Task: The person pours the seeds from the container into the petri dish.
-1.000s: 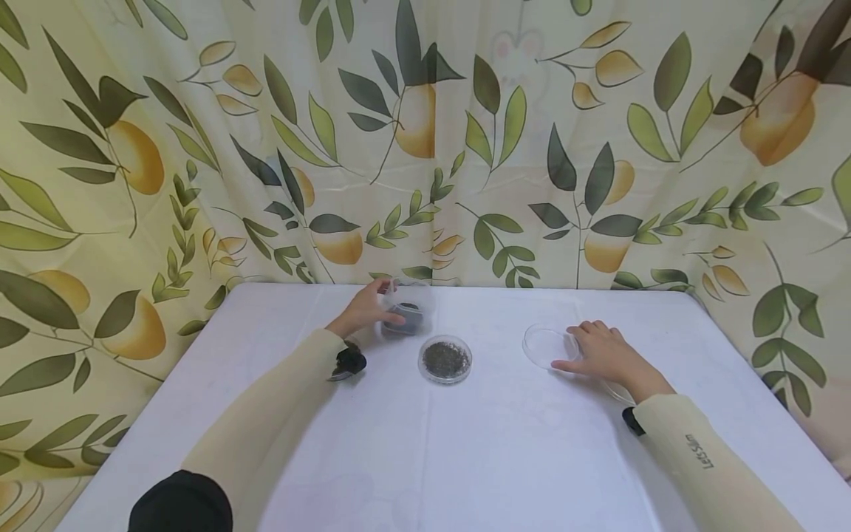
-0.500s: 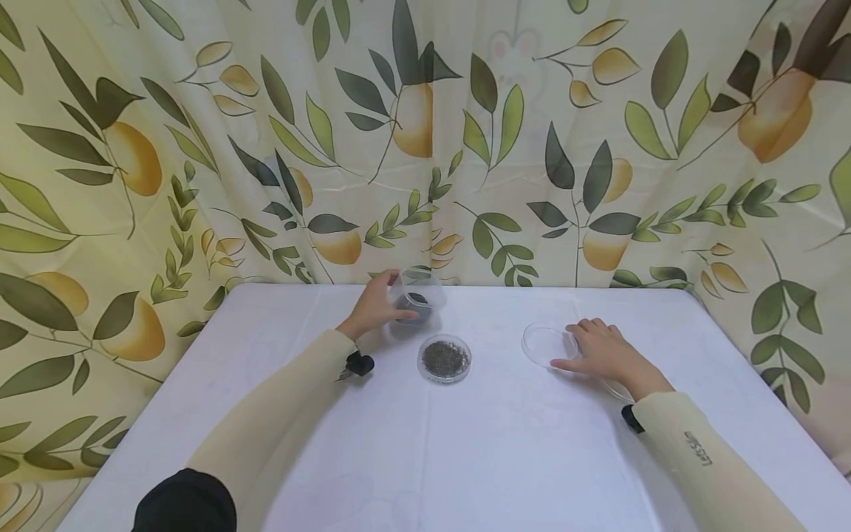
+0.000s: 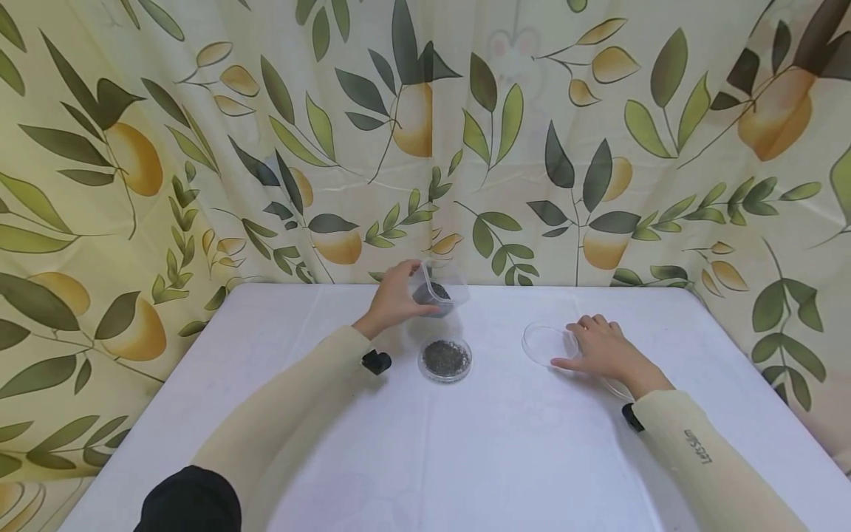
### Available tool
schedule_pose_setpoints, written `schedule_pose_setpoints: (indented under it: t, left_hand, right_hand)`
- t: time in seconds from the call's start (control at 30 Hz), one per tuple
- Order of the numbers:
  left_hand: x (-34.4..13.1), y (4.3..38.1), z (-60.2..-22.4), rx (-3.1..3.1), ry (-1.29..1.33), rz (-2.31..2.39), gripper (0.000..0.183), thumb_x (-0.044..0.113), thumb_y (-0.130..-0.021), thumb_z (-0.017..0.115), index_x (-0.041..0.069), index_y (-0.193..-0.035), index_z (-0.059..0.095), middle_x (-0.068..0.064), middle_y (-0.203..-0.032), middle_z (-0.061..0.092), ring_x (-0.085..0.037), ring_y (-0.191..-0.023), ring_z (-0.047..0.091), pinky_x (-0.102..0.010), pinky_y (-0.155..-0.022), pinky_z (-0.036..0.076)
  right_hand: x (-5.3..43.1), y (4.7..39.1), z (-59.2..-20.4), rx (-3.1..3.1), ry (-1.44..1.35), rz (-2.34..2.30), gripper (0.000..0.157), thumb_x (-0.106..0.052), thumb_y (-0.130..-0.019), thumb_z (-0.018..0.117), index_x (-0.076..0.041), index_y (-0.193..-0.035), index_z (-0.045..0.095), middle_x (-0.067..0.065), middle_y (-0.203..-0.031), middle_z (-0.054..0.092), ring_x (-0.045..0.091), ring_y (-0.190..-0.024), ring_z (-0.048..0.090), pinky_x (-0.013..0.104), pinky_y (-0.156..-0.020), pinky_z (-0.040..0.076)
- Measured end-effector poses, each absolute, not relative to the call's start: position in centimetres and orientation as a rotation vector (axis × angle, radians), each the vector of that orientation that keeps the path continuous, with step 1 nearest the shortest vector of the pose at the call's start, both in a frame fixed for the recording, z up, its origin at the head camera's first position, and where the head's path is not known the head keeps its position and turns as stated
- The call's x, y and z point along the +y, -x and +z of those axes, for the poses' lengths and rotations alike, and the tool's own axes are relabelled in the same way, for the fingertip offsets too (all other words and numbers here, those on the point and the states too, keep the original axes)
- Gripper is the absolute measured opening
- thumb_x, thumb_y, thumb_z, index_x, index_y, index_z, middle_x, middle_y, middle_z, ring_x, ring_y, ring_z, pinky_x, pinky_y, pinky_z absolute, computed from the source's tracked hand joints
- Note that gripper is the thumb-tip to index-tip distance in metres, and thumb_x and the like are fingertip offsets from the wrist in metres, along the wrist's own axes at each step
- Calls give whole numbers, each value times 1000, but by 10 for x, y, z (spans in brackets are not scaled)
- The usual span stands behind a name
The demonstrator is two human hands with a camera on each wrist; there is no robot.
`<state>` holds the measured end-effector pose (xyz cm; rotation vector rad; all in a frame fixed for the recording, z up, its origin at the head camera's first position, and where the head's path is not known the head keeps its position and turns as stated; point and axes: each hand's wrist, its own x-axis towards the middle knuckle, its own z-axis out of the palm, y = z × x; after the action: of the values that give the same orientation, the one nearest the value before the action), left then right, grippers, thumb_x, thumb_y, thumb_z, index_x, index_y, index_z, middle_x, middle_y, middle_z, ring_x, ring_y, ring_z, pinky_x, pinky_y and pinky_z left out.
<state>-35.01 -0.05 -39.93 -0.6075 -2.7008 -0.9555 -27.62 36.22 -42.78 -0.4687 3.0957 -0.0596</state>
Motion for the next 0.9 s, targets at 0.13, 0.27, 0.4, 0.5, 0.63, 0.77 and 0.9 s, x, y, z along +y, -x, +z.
schedule_pose_setpoints:
  t: [0.13, 0.27, 0.4, 0.5, 0.63, 0.77, 0.9]
  left_hand:
    - [12, 347, -396, -2686, 651, -909, 94, 48, -61, 84, 9, -137, 44, -4, -133, 54, -21, -123, 49, -34, -103, 42]
    - [24, 345, -393, -2666, 701, -858, 93, 47, -61, 85, 9, -136, 45, -3, -131, 55, -20, -121, 51, -33, -102, 42]
    - [35, 345, -390, -2666, 731, -764, 93, 49, -62, 83, 9, -137, 44, -2, -132, 55, -19, -123, 49, -32, -104, 40]
    - [41, 345, -388, -2678, 732, -692, 94, 52, -63, 82, 10, -137, 44, -2, -134, 54, -18, -125, 48, -32, -105, 40]
    - [46, 344, -387, -2676, 739, -635, 93, 54, -62, 81, 11, -136, 45, -2, -134, 54, -19, -125, 48, -34, -106, 39]
    - [50, 342, -387, -2656, 763, -572, 92, 56, -62, 80, 12, -135, 45, -1, -135, 53, -19, -125, 48, -36, -105, 39]
    - [53, 342, -387, -2642, 781, -471, 91, 58, -63, 79, 14, -135, 44, 1, -135, 52, -19, -125, 47, -35, -105, 39]
  right_hand:
    - [363, 277, -428, 3093, 466, -60, 89, -68, -72, 63, 5, -121, 56, 29, -117, 54, 46, -108, 45, 64, -87, 37]
    - [363, 277, -428, 3088, 466, -64, 89, -68, -72, 63, 5, -122, 56, 29, -117, 54, 46, -109, 45, 65, -87, 37]
    - [364, 277, -428, 3089, 467, -70, 89, -69, -72, 63, 5, -122, 56, 29, -117, 54, 46, -109, 45, 64, -87, 37]
    - [364, 277, -429, 3088, 462, -77, 90, -69, -72, 62, 5, -122, 56, 29, -117, 54, 46, -109, 45, 64, -87, 37]
    - [364, 278, -429, 3087, 458, -81, 90, -69, -72, 62, 5, -122, 56, 29, -117, 54, 46, -108, 45, 64, -87, 36]
    - [365, 278, -430, 3089, 460, -82, 90, -69, -72, 63, 5, -121, 56, 29, -117, 54, 46, -108, 45, 64, -87, 37]
    - [364, 278, -430, 3089, 460, -78, 89, -68, -72, 63, 6, -121, 56, 29, -116, 54, 45, -108, 45, 63, -86, 37]
